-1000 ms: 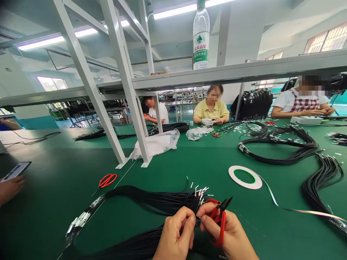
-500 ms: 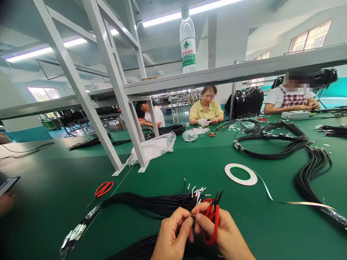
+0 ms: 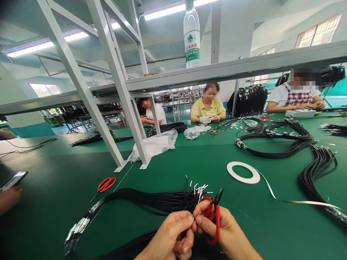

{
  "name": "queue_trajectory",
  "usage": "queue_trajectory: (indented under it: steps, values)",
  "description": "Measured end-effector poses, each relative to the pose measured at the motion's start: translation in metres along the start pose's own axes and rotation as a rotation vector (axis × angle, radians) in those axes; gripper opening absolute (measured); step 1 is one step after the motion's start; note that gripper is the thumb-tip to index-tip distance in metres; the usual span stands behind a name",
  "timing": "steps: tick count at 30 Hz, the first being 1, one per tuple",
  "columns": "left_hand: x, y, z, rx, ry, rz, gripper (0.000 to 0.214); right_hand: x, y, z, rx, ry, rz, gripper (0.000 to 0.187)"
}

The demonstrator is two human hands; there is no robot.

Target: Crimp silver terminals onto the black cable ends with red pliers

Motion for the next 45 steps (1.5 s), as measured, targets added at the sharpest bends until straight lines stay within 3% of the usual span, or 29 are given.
queue_trajectory:
  steps: [4, 8, 15, 22, 26, 30, 35, 37, 42, 45]
  values:
    - [-0.006, 0.0, -0.002, 0.09, 0.059, -0.079, 0.028, -0.001, -0.002, 0.002, -0.015, 0.081, 0.019, 0.03]
    - [-0.011, 0.009, 0.003, 0.259, 0.139, -0.324, 0.026, -0.002, -0.008, 0.003, -0.029, 0.142, 0.133, 0.036]
    - [-0.003, 0.021, 0.011, 0.457, 0.187, -0.702, 0.024, -0.004, -0.01, -0.002, 0.043, 0.122, 0.217, 0.048]
    - [-0.02, -0.006, -0.005, 0.144, 0.132, -0.099, 0.028, -0.022, -0.007, 0.003, 0.005, 0.284, 0.121, 0.045]
    - [-0.017, -0.003, -0.002, 0.117, 0.075, -0.085, 0.028, -0.018, -0.008, 0.003, 0.012, 0.267, 0.121, 0.047]
    - [-0.011, -0.001, 0.0, 0.116, 0.053, -0.134, 0.03, -0.006, -0.007, 0.0, 0.003, 0.156, 0.147, 0.039]
    - [-0.006, 0.011, 0.004, 0.327, 0.139, -0.533, 0.03, -0.005, -0.004, 0.0, 0.053, 0.142, 0.162, 0.045]
    - [-0.006, 0.011, 0.003, 0.37, 0.149, -0.579, 0.031, -0.006, -0.006, 0.0, 0.046, 0.142, 0.175, 0.05]
    - [-0.021, 0.001, -0.006, 0.201, 0.126, -0.158, 0.034, -0.009, -0.008, 0.0, 0.066, 0.123, 0.333, 0.06]
    - [-0.025, 0.006, -0.004, 0.197, 0.082, 0.038, 0.031, -0.006, -0.002, 0.0, 0.094, 0.051, 0.394, 0.059]
Point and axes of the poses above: each hand's wrist, its own z-axis away from the middle knuckle, its own x-axis out of the palm, y = z × x, the point moved 7 cm from there along -z, towards the middle knuckle, and after that the axes turned 3 degrees about -y, right-handed, at the moved point
